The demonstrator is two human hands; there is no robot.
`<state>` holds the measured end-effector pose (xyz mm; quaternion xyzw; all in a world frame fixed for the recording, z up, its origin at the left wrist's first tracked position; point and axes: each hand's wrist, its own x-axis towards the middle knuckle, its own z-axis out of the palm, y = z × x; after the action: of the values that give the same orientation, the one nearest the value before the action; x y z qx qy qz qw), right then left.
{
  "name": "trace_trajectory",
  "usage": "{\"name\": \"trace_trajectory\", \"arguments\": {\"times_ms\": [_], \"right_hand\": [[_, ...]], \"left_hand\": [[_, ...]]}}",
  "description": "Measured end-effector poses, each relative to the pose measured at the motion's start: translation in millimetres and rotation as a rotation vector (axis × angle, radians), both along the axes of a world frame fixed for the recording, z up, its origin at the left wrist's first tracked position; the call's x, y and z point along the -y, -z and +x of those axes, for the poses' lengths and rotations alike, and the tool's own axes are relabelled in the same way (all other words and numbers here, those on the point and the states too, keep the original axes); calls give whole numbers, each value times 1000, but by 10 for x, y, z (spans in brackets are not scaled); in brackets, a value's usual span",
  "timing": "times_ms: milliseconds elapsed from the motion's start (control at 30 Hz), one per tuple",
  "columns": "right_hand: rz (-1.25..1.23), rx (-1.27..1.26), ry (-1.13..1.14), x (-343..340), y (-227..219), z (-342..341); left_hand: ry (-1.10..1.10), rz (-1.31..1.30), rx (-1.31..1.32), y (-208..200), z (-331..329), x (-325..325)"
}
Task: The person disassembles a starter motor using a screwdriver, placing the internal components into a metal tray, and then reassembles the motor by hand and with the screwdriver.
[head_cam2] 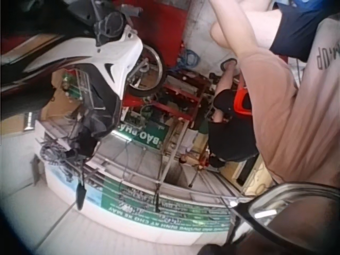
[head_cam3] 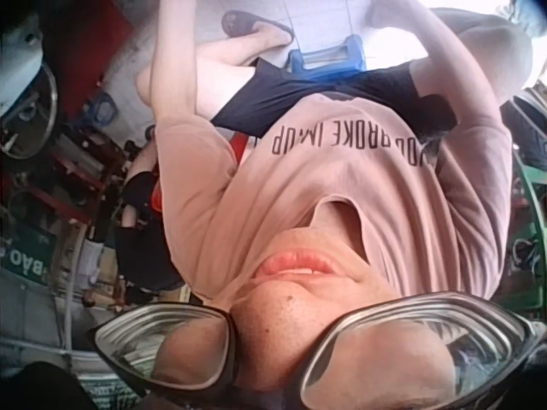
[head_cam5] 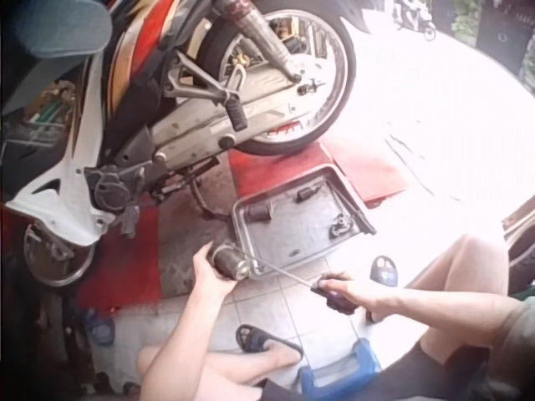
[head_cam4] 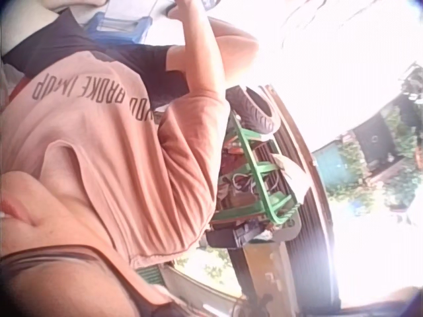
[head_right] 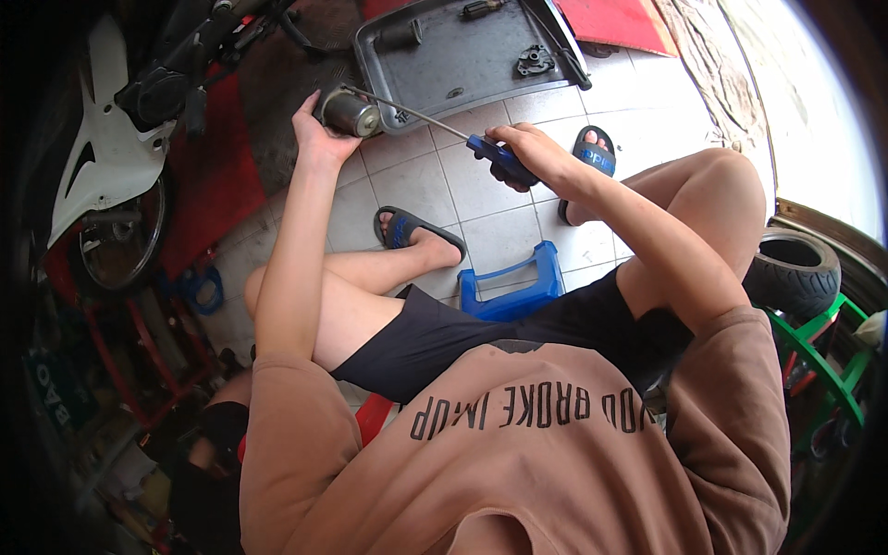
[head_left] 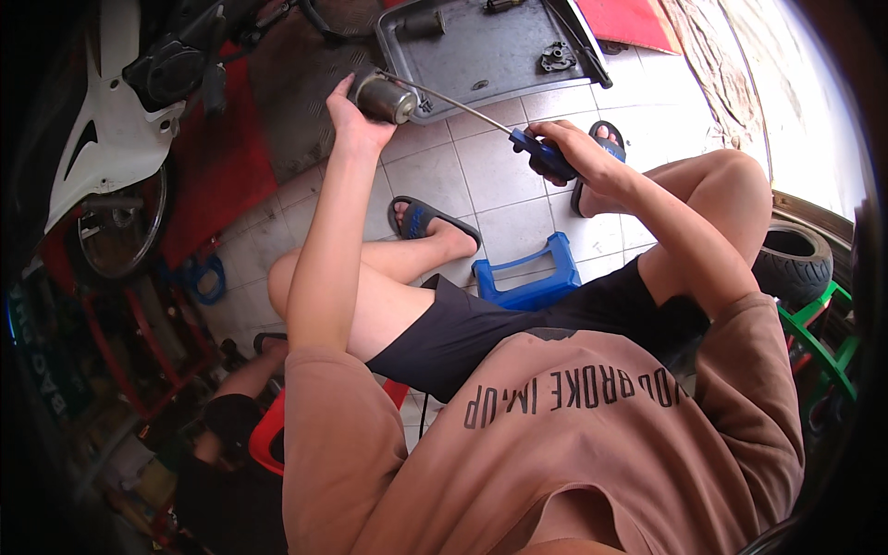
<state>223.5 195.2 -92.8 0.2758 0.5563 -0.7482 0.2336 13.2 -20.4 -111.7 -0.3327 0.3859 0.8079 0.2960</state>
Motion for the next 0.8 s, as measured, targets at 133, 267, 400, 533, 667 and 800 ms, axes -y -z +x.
{"name": "trace_trajectory", "arguments": {"times_ms": [133, 267, 400, 533, 667, 800], "right_hand": [[183, -15, -39, 121, -63, 26], [122, -49, 11, 454, -382, 116], [-131, -21, 217, 897, -295, 362], [-408, 14, 401, 1232, 108, 564], [-389, 33, 455, 1382, 221, 596], [-492, -28, 410, 1475, 394, 719]], "left_hand": [[-7, -26, 4, 5, -29, 21], [27, -55, -26, -34, -41, 134], [125, -118, -93, -14, -88, 95], [198, -321, -146, 67, -69, 32], [201, -449, -222, 324, -68, 111], [288, -464, -245, 371, 0, 137]]}}
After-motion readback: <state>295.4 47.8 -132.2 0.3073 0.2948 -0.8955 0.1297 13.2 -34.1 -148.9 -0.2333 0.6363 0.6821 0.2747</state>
